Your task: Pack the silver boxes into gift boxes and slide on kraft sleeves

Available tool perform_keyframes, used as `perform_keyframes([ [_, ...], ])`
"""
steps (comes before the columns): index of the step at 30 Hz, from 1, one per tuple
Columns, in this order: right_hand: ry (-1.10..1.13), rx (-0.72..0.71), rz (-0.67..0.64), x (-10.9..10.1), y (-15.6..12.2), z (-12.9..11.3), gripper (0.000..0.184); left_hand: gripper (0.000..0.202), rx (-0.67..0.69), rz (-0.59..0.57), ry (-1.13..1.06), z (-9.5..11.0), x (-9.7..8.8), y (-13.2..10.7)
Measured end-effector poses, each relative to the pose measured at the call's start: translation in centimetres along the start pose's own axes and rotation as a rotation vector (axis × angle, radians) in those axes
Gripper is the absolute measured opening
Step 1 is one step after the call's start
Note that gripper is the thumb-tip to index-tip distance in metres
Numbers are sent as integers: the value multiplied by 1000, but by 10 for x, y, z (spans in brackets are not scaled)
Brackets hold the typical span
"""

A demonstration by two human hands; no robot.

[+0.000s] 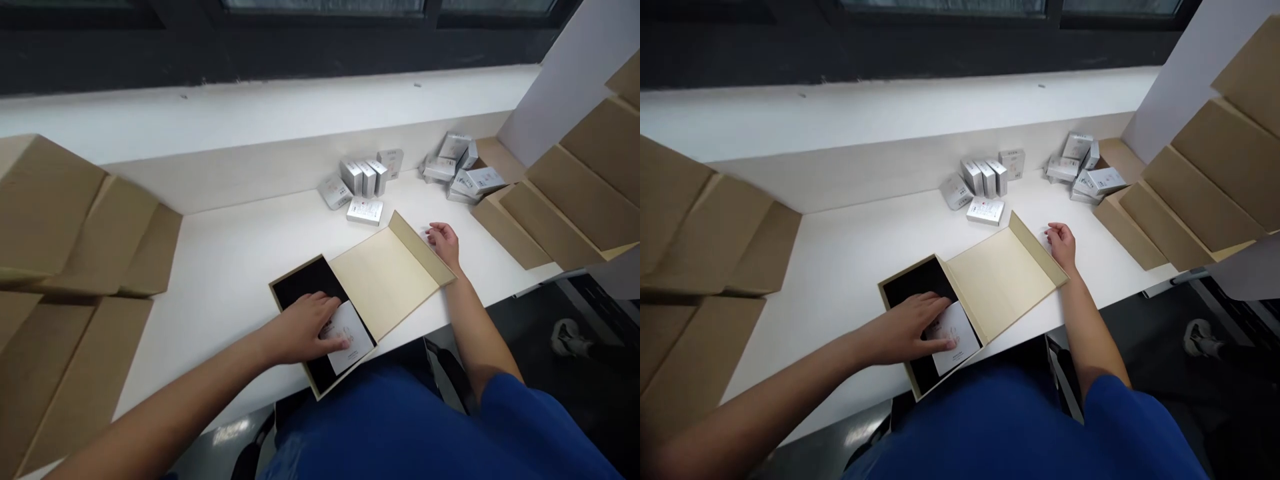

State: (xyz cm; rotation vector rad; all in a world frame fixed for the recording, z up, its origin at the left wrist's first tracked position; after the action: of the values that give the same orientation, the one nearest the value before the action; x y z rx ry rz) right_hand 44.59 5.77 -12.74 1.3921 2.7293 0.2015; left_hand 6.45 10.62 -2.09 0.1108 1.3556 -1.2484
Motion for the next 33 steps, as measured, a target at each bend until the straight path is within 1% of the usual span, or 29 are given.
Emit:
perform_keyframes([
  [2, -22, 2, -10, -2, 3, 2, 28, 64, 13, -38, -37, -1, 1, 2],
  [5, -35, -22, -21, -3, 6, 4, 26, 72, -13, -86, -82, -11, 0, 1],
  [7, -35, -44, -28, -4, 6, 3, 25, 73, -32, -67, -102, -22, -5, -4],
  [9, -38, -39, -37, -5, 5, 3, 25, 67, -34, -3, -103, -36, -17, -13],
  [11, -41, -32, -39, -5, 4, 2, 24, 60, -43, 100, -94, -51, -36, -25],
  [13, -34, -47, -40, -5, 2, 1, 26, 56, -75, 237, -79, -62, -64, -35],
  [15, -26, -62, -45, -6, 2, 0, 33, 53, -69, 378, -59, -63, -95, -35],
  [16, -26, -64, -52, -6, 2, 0, 39, 53, -45, 439, -48, -57, -111, -28],
  [17, -30, -68, -57, -6, 2, 0, 44, 54, -5, 481, -39, -48, -125, -15],
  [18, -35, -73, -62, -5, 2, 0, 49, 54, 25, 525, -31, -38, -137, 2],
  [19, -40, -79, -65, -5, 3, 0, 53, 53, 32, 554, -11, -25, -147, 25],
  [20, -43, -83, -64, -5, 3, -1, 57, 54, 29, 536, 34, -12, -151, 52],
  [22, -48, -68, -57, -4, 2, -2, 62, 65, -58, 381, 190, 11, -148, 110],
  [23, -51, -55, -53, -4, 2, -2, 63, 71, -69, 340, 233, 23, -146, 136],
  [25, -63, -40, -49, -1, 0, -2, 61, 82, -48, 315, 286, 40, -143, 178],
  [26, -67, -46, -48, 0, -1, -3, 59, 86, -40, 310, 304, 44, -141, 194],
  [27, -72, -55, -48, 2, -2, -4, 56, 88, -38, 302, 315, 46, -141, 207],
  [29, -86, -70, -51, 4, -5, -4, 50, 91, -57, 279, 319, 41, -141, 224],
  [31, -104, -68, -57, 5, -8, -3, 44, 96, -77, 244, 302, 33, -145, 232],
  [33, -117, -59, -61, 4, -9, -1, 40, 105, -70, 197, 271, 26, -150, 232],
])
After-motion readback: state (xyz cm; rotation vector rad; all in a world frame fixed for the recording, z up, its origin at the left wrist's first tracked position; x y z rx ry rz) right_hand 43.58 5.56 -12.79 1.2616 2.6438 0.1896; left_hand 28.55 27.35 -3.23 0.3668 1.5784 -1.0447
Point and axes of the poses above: each hand's wrist, its own y-axis towards the middle knuckle, its own x-axis out of the palm, z = x × y, the point moved 5 cm from there along y, towards the middle knuckle, and after that the axes turned 9 degrees about -x, right-handed, at the moved point
